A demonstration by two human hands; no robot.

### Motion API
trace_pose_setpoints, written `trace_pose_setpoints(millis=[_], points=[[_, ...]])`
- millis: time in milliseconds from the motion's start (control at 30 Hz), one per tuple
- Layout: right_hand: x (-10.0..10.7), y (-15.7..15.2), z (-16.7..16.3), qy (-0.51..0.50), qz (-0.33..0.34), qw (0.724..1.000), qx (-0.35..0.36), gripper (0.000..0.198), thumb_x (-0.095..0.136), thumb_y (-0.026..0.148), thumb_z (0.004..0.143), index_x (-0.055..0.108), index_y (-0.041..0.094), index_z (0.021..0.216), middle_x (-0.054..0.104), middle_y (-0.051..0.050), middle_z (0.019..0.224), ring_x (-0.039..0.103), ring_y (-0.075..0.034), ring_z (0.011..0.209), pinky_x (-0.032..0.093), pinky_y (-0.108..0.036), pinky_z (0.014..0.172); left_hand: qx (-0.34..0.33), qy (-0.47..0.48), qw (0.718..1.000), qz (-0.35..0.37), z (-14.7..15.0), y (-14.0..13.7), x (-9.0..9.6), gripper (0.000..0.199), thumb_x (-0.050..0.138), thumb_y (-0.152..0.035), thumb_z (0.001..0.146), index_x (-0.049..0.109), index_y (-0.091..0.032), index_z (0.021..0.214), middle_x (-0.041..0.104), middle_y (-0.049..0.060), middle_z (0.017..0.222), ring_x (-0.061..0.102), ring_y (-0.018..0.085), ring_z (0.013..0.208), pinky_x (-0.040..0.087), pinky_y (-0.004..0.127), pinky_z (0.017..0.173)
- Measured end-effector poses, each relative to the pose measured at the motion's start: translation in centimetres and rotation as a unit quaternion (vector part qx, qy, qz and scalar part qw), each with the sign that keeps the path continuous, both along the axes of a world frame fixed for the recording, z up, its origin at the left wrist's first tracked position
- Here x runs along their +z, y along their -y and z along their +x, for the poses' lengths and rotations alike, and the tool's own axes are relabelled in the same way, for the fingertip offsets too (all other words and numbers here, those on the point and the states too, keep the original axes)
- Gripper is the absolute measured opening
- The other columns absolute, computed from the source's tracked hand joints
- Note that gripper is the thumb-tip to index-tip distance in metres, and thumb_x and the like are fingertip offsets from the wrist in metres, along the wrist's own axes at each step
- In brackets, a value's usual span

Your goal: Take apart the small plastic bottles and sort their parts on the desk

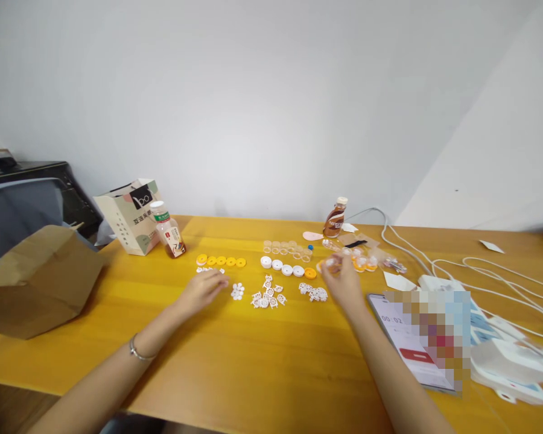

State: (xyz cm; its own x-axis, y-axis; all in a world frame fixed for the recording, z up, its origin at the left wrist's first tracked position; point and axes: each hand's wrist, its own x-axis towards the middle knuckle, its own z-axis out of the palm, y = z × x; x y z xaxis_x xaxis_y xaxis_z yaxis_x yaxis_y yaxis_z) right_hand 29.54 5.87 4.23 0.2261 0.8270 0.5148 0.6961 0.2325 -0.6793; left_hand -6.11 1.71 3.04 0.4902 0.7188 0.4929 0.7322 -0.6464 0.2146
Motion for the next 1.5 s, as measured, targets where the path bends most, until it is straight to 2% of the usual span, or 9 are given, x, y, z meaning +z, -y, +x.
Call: trace_pose_setpoints(millis=[100,200,333,600,700,867,933,1100,1500], points=[[-0.3,4.1,-4.5,0.001,-0.039,0.99,0.135,0.032,0.051,0.039,0.078,0.045,0.019,0.102,0.058,-0.006,0.082,0.055,-0.018,0.068,0.046,-0.031,0.063,0.155,0.043,0.986,-0.047,-3.9,-2.1,0.5,0.019,0.045,-0.021,0.084,0.06,-0.017,0.096,0.064,0.006,0.091,0.058,0.018,0.083,0.044,0.029,0.076],[-1.3,7.8,-8.1,0.02,-0.057,0.966,0.25,0.025,0.049,0.032,0.08,0.046,0.021,0.102,0.057,-0.005,0.081,0.055,-0.018,0.071,0.046,-0.031,0.067,0.245,0.033,0.962,-0.119,-6.7,-3.2,0.7,0.019,0.05,-0.021,0.079,0.061,-0.018,0.095,0.065,0.006,0.088,0.06,0.02,0.081,0.043,0.028,0.073],[-2.2,10.3,-10.1,0.028,-0.075,0.932,0.353,0.018,0.046,0.024,0.081,0.044,0.022,0.099,0.054,-0.003,0.079,0.053,-0.016,0.071,0.046,-0.03,0.069,0.275,0.011,0.948,-0.159,-7.6,-3.6,0.2,0.021,0.053,-0.022,0.076,0.062,-0.017,0.094,0.066,0.005,0.081,0.06,0.02,0.076,0.042,0.027,0.066],[-2.9,10.9,-10.8,0.01,-0.11,0.913,0.392,0.022,0.049,0.021,0.079,0.043,0.023,0.1,0.055,-0.001,0.08,0.053,-0.015,0.072,0.045,-0.029,0.071,0.274,0.022,0.951,-0.139,-7.2,-3.4,0.3,0.022,0.054,-0.026,0.075,0.061,-0.015,0.093,0.063,0.007,0.09,0.059,0.02,0.078,0.043,0.027,0.069],[-3.4,10.6,-10.8,-0.013,-0.122,0.917,0.379,0.027,0.053,0.023,0.078,0.043,0.023,0.103,0.056,-0.001,0.08,0.054,-0.015,0.071,0.046,-0.029,0.069,0.236,0.059,0.964,-0.109,-5.9,-2.1,1.8,0.025,0.053,-0.031,0.077,0.059,-0.015,0.096,0.06,0.007,0.094,0.058,0.017,0.073,0.043,0.028,0.071],[-3.9,9.7,-10.7,-0.041,-0.141,0.918,0.367,0.024,0.057,0.027,0.077,0.048,0.021,0.098,0.057,-0.002,0.081,0.054,-0.015,0.072,0.046,-0.029,0.067,-0.048,0.078,0.974,-0.209,0.0,2.6,3.6,0.03,0.061,-0.035,0.075,0.057,-0.018,0.099,0.059,0.003,0.092,0.056,0.014,0.08,0.043,0.024,0.074],[-3.9,9.4,-10.7,-0.058,-0.151,0.913,0.375,0.019,0.058,0.029,0.077,0.051,0.021,0.092,0.057,-0.002,0.081,0.055,-0.015,0.072,0.047,-0.028,0.067,-0.101,0.064,0.967,-0.226,2.5,4.3,3.2,0.036,0.064,-0.037,0.072,0.055,-0.02,0.102,0.058,0.003,0.095,0.055,0.016,0.086,0.042,0.027,0.079],[-3.7,9.3,-10.8,-0.079,-0.161,0.911,0.371,0.019,0.062,0.029,0.074,0.054,0.021,0.088,0.056,-0.001,0.081,0.055,-0.014,0.073,0.048,-0.027,0.065,-0.081,0.072,0.966,-0.233,6.0,5.8,0.6,0.04,0.069,-0.042,0.066,0.055,-0.018,0.094,0.056,0.003,0.089,0.053,0.016,0.08,0.042,0.026,0.071],[-3.1,9.6,-11.3,-0.02,-0.149,0.924,0.352,0.024,0.063,0.033,0.072,0.051,0.022,0.089,0.056,0.0,0.083,0.053,-0.015,0.074,0.045,-0.027,0.066,-0.055,0.152,0.957,-0.242,6.9,5.4,-2.3,0.024,0.064,-0.018,0.064,0.049,-0.016,0.083,0.053,0.0,0.082,0.049,0.014,0.073,0.039,0.023,0.064]])
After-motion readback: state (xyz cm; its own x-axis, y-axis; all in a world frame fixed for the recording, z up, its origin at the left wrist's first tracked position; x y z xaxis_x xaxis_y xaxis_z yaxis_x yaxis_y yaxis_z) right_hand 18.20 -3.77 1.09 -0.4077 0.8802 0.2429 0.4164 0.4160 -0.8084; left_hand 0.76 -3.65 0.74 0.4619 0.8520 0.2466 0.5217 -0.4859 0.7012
